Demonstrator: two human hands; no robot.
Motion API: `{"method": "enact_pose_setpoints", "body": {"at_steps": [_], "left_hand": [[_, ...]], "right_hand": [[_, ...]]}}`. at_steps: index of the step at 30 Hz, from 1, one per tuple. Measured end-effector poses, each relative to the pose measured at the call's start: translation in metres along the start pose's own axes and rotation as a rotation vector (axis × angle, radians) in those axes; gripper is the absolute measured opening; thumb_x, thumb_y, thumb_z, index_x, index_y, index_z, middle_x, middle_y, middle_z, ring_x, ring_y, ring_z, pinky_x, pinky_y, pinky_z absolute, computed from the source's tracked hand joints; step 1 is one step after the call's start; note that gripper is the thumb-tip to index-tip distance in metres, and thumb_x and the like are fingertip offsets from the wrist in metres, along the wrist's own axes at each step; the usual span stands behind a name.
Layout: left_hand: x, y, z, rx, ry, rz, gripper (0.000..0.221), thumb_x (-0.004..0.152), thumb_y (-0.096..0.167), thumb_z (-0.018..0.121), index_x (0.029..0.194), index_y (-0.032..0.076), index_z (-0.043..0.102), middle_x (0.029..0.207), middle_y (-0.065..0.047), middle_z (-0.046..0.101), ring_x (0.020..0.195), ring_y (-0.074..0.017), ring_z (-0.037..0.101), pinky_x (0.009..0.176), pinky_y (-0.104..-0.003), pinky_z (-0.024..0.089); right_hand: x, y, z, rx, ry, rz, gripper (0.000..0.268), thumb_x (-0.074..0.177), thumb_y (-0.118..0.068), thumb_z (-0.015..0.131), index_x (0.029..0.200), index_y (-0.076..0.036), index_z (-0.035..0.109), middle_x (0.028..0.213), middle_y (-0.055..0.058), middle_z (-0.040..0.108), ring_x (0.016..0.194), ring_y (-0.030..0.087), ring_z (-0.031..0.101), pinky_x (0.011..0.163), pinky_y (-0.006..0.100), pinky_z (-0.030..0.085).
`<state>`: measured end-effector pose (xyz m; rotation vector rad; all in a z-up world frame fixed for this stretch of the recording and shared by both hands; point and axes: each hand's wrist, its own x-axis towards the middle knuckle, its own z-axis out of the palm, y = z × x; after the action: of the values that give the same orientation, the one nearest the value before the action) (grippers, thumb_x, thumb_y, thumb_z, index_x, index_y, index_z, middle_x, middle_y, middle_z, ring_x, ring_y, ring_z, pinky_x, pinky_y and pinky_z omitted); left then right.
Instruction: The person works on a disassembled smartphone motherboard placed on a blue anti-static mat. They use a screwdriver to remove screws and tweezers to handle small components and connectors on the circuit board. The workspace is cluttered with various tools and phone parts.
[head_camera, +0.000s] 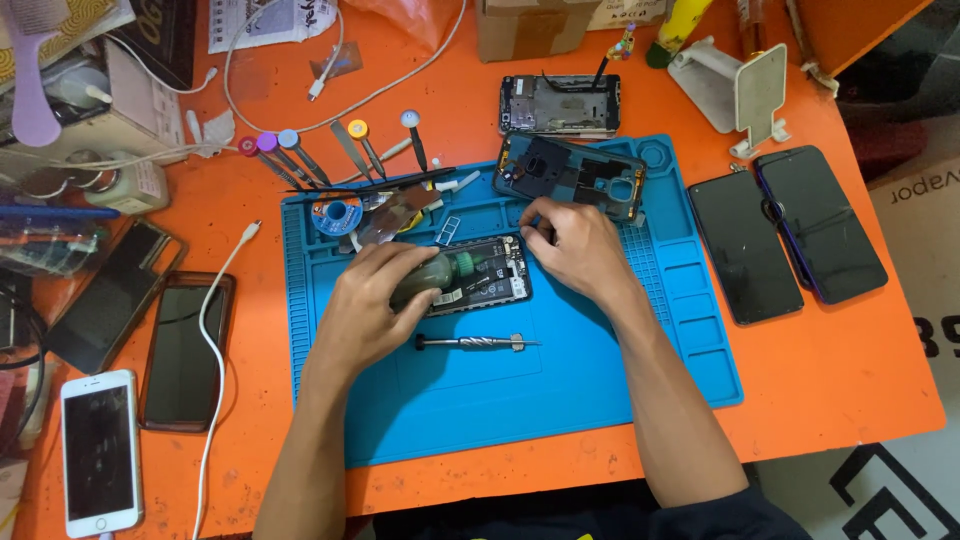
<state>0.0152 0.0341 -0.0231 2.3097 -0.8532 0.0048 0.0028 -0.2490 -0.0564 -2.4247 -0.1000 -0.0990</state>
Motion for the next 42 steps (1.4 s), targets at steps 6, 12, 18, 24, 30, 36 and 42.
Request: {"method": "enact_pose_setpoints", "body": {"at_steps": [6, 12, 18, 24, 30, 36, 42], "left_hand": [[-0.002, 0.003, -0.003, -0.184, 0.044, -0.133, 0.045, 0.083, 0.004, 0.08, 0.126, 0.008, 0.07, 0.109, -0.019, 0.073, 0.107, -0.0442, 0.07, 0.089, -0.059, 0.061], [-0.005, 0.005, -0.001, -0.319, 0.082, -0.16, 0.052, 0.079, 0.0, 0.082, 0.127, 0.003, 0.062, 0.11, -0.025, 0.069, 0.107, -0.0493, 0.069, 0.093, -0.064, 0.057], [-0.01, -0.007, 0.004, -0.318, 0.251, -0.134, 0.05, 0.083, 0.006, 0.082, 0.127, 0.005, 0.059, 0.107, -0.022, 0.07, 0.101, -0.0445, 0.071, 0.087, -0.056, 0.061], [-0.021, -0.007, -0.022, -0.157, 0.359, -0.181, 0.052, 0.083, 0.005, 0.082, 0.128, -0.001, 0.056, 0.105, -0.028, 0.069, 0.097, -0.0453, 0.072, 0.077, -0.052, 0.064], [-0.043, -0.013, -0.053, 0.044, 0.474, -0.307, 0.055, 0.081, -0.002, 0.08, 0.129, -0.003, 0.053, 0.107, -0.031, 0.068, 0.098, -0.0529, 0.07, 0.075, -0.062, 0.061], [-0.061, -0.045, -0.049, 0.146, 0.653, -0.441, 0.056, 0.082, -0.008, 0.073, 0.133, -0.002, 0.051, 0.113, -0.031, 0.066, 0.105, -0.0536, 0.068, 0.08, -0.062, 0.06], [-0.064, -0.061, -0.045, 0.054, 0.707, -0.555, 0.06, 0.084, -0.008, 0.073, 0.136, -0.003, 0.044, 0.117, -0.035, 0.065, 0.109, -0.0566, 0.067, 0.084, -0.063, 0.059]], "right_hand": [[0.0, -0.003, -0.002, 0.015, -0.005, 0.021, 0.01, 0.095, -0.012, 0.068, 0.101, -0.008, 0.076, 0.067, 0.009, 0.07, 0.059, 0.027, 0.068, 0.057, 0.038, 0.054], [-0.001, -0.002, 0.001, 0.021, 0.074, -0.027, 0.012, 0.096, -0.008, 0.067, 0.103, -0.006, 0.076, 0.069, 0.011, 0.071, 0.059, 0.026, 0.068, 0.056, 0.035, 0.054], [-0.004, -0.007, 0.01, -0.029, 0.108, -0.163, 0.01, 0.094, -0.01, 0.07, 0.102, -0.011, 0.076, 0.07, 0.008, 0.072, 0.062, 0.025, 0.068, 0.057, 0.035, 0.055], [-0.013, -0.037, 0.026, -0.042, 0.102, -0.386, 0.012, 0.095, -0.01, 0.067, 0.099, -0.014, 0.077, 0.077, 0.005, 0.074, 0.073, 0.024, 0.071, 0.067, 0.035, 0.06], [-0.02, -0.064, 0.035, -0.093, 0.072, -0.525, 0.008, 0.099, -0.011, 0.067, 0.102, -0.012, 0.075, 0.086, 0.007, 0.072, 0.085, 0.025, 0.069, 0.078, 0.036, 0.06], [-0.025, -0.061, 0.049, -0.182, 0.024, -0.505, 0.011, 0.098, -0.019, 0.069, 0.106, -0.015, 0.075, 0.1, 0.004, 0.074, 0.098, 0.021, 0.067, 0.09, 0.034, 0.056], [-0.024, -0.059, 0.05, -0.162, 0.019, -0.475, 0.011, 0.1, -0.019, 0.068, 0.106, -0.016, 0.076, 0.102, 0.002, 0.075, 0.1, 0.021, 0.067, 0.092, 0.034, 0.055]]}}
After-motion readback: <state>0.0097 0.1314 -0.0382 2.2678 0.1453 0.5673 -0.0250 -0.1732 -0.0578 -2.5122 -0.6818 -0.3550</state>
